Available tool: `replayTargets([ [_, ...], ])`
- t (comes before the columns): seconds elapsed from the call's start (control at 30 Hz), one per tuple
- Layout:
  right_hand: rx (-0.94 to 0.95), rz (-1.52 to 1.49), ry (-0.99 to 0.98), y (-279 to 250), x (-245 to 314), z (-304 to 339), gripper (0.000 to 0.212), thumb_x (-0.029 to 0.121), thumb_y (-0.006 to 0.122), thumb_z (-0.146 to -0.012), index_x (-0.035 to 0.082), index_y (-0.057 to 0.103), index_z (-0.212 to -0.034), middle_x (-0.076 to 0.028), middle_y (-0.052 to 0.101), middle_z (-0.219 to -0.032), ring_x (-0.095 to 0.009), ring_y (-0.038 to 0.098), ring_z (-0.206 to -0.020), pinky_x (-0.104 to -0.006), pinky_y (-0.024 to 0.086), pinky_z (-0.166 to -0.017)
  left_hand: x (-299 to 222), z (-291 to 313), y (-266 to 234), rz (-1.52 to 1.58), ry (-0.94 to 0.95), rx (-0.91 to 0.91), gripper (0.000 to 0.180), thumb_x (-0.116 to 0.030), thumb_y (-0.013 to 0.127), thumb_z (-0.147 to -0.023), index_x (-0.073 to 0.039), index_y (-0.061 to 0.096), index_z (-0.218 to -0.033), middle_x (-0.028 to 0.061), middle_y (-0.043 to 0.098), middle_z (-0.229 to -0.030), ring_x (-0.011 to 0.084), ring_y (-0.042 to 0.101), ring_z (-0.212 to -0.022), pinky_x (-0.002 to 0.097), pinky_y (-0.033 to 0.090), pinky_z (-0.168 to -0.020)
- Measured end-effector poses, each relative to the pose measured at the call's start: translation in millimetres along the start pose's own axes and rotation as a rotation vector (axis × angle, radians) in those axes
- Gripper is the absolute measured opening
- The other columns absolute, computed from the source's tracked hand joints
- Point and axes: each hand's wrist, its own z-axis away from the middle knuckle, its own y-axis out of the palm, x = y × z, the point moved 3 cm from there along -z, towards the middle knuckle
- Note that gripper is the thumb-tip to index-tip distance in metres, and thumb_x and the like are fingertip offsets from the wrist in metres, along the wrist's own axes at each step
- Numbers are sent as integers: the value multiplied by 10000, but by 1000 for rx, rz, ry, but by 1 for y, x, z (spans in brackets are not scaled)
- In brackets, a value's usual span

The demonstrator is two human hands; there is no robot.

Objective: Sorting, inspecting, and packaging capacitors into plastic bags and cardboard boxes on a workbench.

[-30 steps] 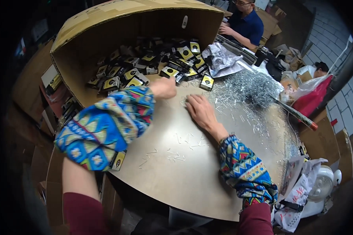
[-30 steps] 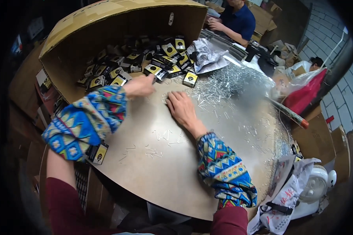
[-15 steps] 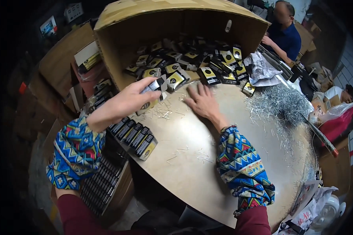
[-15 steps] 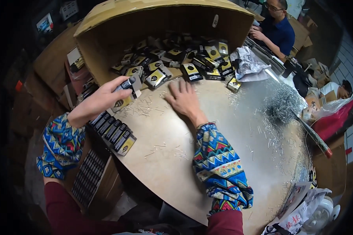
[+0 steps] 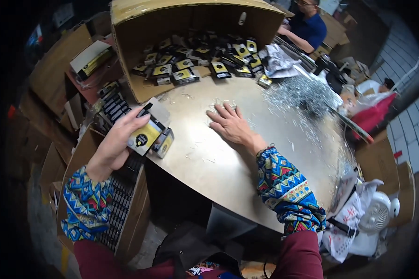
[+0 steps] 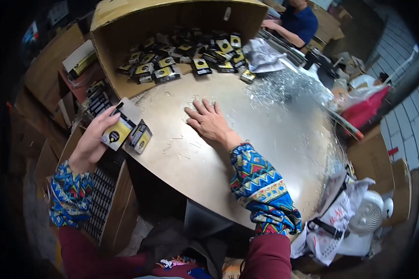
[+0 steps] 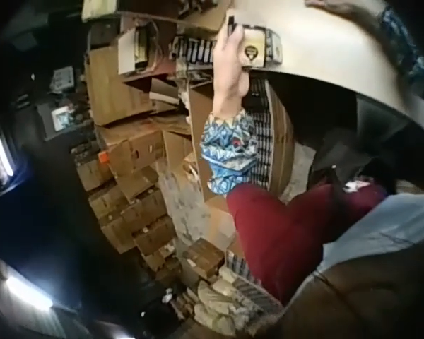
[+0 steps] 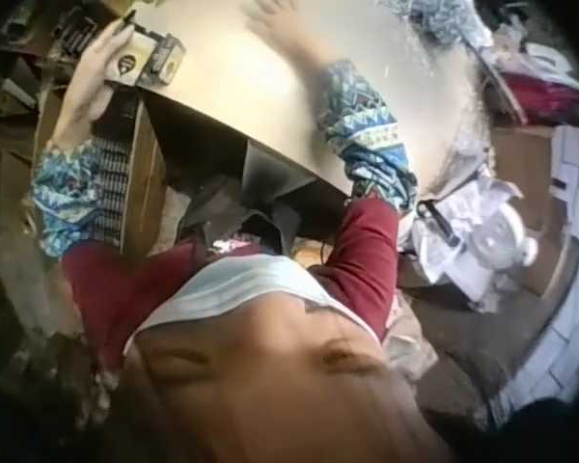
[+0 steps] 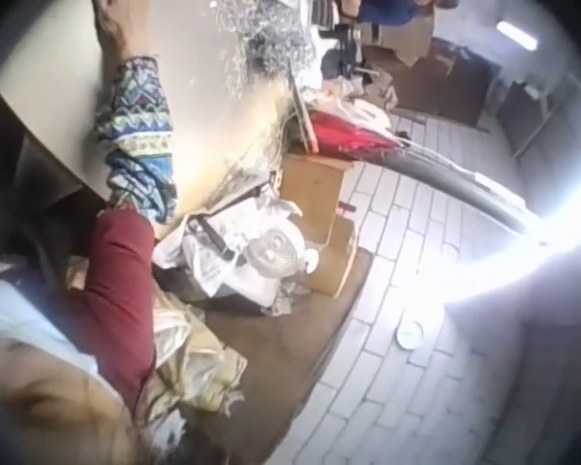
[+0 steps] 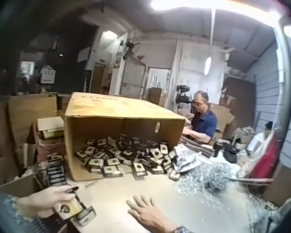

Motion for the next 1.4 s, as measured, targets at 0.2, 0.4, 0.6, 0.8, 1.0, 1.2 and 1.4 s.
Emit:
replayTargets([
  [0.2,-1,14,120,-14,13,107,503,455,366,-1013,201,413,-1444,-130,309,-1538,-380,224,-1432,-555,158,-1155,68,32,24,329,-77,54,334,-98,613,-899,10,558,-1210,67,664,-1024,129,670,-884,249,561,-773],
  [0.4,-79,-246,147,-22,20,181,376,343,524,-973,187,594,-1308,-135,384,-1499,-372,294,-1409,-599,118,-1151,153,76,38,418,-234,1,289,-179,561,-974,-15,578,-1211,49,680,-1036,127,676,-895,252,562,-784],
  [0.6,-299,-124,534,-32,-57,181,398,284,493,-993,110,536,-1348,-199,412,-1464,-372,317,-1398,-517,181,-1161,226,103,47,369,-402,85,263,-241,466,-1019,-113,507,-1246,17,623,-1100,132,642,-973,308,572,-768],
  [0.8,-241,-367,371,-18,-1,210,495,337,530,-973,60,482,-1380,-234,403,-1458,-360,324,-1398,-471,196,-1164,275,138,40,219,-595,85,258,-186,434,-1005,-103,482,-1244,39,593,-1083,138,629,-960,294,564,-728],
  [1.0,-302,-125,333,-19,66,176,437,355,542,-948,125,558,-1321,-212,419,-1446,-384,339,-1373,-481,240,-1146,315,149,81,-176,-491,323,326,-117,579,-888,-24,574,-1201,13,604,-910,82,539,-830,209,441,-743],
  [1.2,-336,-101,409,-3,139,202,402,295,508,-975,69,545,-1305,-236,436,-1413,-412,359,-1346,-486,297,-1110,316,167,106,220,-576,73,124,-65,565,-843,-55,597,-962,-8,596,-844,49,520,-742,197,381,-573],
  [1.4,-207,-114,401,-19,192,238,435,205,563,-953,20,486,-1339,-262,421,-1416,-427,376,-1334,-488,343,-1083,311,176,107,216,-562,-5,134,-70,547,-839,-47,606,-957,-16,570,-834,65,510,-778,204,391,-657],
])
